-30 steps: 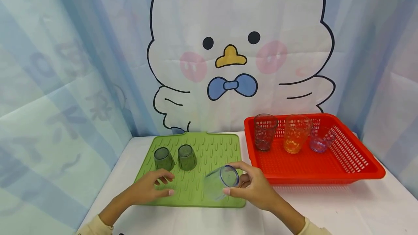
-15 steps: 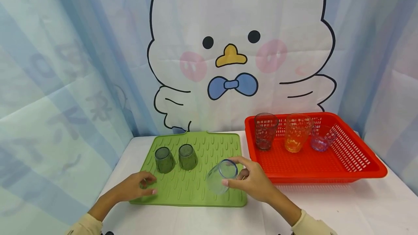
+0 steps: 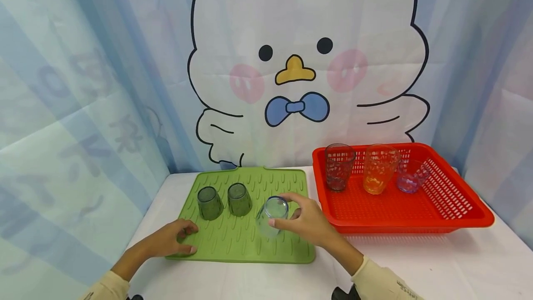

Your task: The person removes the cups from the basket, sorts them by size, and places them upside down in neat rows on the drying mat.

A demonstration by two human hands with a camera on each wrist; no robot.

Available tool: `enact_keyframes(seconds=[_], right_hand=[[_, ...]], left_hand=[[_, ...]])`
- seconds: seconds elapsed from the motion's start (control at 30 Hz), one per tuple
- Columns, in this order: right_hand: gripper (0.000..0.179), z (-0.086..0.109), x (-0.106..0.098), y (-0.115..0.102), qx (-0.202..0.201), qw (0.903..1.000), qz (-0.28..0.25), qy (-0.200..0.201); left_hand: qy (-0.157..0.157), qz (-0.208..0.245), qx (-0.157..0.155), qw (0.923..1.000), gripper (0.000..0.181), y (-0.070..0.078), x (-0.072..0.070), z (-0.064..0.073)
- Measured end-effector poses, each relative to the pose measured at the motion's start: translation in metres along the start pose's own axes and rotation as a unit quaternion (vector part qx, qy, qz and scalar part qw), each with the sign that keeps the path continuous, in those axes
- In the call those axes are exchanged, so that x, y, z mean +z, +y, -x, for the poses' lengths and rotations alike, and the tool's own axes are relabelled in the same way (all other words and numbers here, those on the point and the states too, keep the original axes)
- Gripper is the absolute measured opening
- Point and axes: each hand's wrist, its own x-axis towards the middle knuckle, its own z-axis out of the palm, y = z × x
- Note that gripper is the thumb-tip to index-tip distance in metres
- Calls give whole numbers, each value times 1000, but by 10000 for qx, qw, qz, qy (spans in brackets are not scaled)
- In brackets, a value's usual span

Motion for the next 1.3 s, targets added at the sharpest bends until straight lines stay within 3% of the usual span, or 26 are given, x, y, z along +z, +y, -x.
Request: enact_keyframes(seconds=[0.3,0.6,0.9,1.3], right_hand=[[64,-17,20,10,268,9989,-63,392],[66,-40,30,23,647,9929,343,938],[63,-63,33,33,682,9930,236,933],[63,-78,43,38,729,9915,557,918]], left_hand=[[39,5,-32,10000,51,4,1,3],[40,-34,-29,10000,51,4,2,2],[12,-29,-73,10000,52,2,1,3],[51,-48,-46,10000,52,3,2,3]])
